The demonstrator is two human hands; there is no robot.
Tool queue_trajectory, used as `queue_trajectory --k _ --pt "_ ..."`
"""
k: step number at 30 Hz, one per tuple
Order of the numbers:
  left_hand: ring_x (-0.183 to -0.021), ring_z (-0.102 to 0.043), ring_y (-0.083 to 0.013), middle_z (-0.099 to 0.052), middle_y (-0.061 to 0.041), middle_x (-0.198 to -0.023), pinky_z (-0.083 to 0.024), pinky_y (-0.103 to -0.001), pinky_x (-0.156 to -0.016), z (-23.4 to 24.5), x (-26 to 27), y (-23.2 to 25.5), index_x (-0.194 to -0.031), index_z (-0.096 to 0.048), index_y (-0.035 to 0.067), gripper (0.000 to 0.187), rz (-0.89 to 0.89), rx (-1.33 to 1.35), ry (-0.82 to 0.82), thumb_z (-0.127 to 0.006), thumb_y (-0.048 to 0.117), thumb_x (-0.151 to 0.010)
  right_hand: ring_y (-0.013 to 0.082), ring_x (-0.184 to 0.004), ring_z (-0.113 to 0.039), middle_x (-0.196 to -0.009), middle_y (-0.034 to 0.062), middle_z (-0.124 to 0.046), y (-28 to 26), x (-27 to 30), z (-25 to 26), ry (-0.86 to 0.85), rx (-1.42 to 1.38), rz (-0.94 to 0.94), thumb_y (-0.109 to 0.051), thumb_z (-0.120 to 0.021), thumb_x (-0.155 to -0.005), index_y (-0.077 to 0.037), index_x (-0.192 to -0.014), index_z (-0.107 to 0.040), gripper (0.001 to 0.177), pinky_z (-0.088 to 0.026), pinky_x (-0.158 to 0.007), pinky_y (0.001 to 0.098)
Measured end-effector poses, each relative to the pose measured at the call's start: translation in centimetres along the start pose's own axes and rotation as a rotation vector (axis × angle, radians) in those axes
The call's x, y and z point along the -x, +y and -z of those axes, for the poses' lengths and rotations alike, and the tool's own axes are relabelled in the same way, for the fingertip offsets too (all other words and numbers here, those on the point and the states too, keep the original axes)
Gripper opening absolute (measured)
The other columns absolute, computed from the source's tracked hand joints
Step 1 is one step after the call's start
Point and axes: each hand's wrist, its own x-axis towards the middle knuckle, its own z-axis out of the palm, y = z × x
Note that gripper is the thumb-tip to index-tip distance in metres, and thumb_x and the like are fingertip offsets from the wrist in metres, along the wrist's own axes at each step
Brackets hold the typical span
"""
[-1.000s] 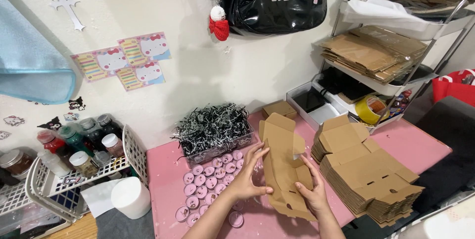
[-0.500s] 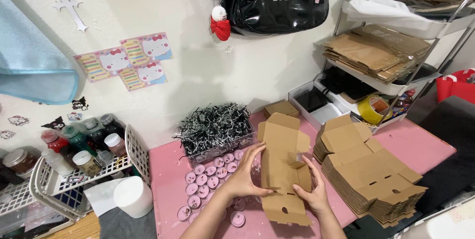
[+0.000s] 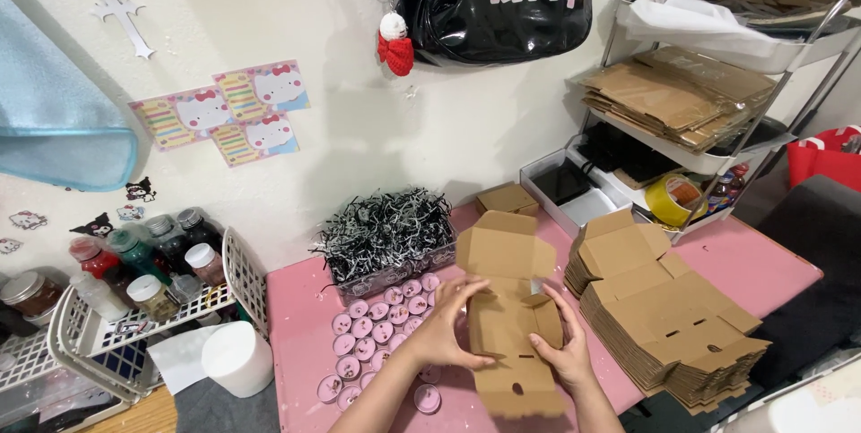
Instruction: Assembling small cardboard boxes, adding shredded paper filler, and packing pink circular products into them.
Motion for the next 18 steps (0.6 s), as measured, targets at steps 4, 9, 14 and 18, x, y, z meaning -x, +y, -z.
queue_trajectory --k 4,9,14,18 --pt "-0.154 -0.033 -0.0374 -0.04 -0.021 -0.16 -0.031 -0.05 -0.128 0.1 -0.1 1.2 -0.164 -0.035 0.015 0.122 0.013 0.034 -0.038 -0.095 0.045 -0.061 0.0259 -0.14 -0.048 -0.156 0.0143 -0.043 -1.4 0.2 -0.7 -0.007 0.002 0.034 0.0 -0.079 -0.069 -0.005 -0.153 -0.038 0.093 -0.041 -0.113 0.0404" --pt "-0.159 -0.03 -0.036 -0.033 -0.02 -0.167 -0.027 -0.05 -0.128 -0.6 -0.8 1.5 -0.166 -0.025 0.015 0.118 0.1 0.257 -0.029 -0.09 0.041 -0.07 0.0292 -0.137 -0.049 -0.148 0.0163 -0.049 -0.4 0.4 -0.1 -0.022 -0.02 0.086 -0.018 -0.092 -0.061 -0.005 -0.153 -0.037 0.107 -0.042 -0.111 0.0418" --pt "-0.16 -0.018 -0.0352 -0.018 -0.017 -0.171 -0.023 -0.05 -0.127 -2.2 -0.5 0.3 -0.167 -0.017 0.02 0.111 0.168 0.36 -0.053 -0.082 0.044 -0.08 0.028 -0.141 -0.046 -0.152 0.0144 -0.046 -0.2 0.4 -0.1 -0.005 -0.027 0.114 -0.039 -0.09 -0.064 -0.006 -0.155 -0.036 0.111 -0.041 -0.112 0.0409" --pt "-0.164 -0.013 -0.0408 -0.014 -0.022 -0.171 -0.02 -0.052 -0.133 -3.0 0.0 -0.7 -0.173 -0.019 0.018 0.106 0.052 0.173 -0.017 -0.071 0.059 -0.09 0.0268 -0.141 -0.044 -0.153 0.0136 -0.045 -0.7 0.3 -0.3 0.053 0.007 0.141 -0.048 -0.09 -0.066 -0.009 -0.155 -0.031 0.113 -0.038 -0.112 0.0394"
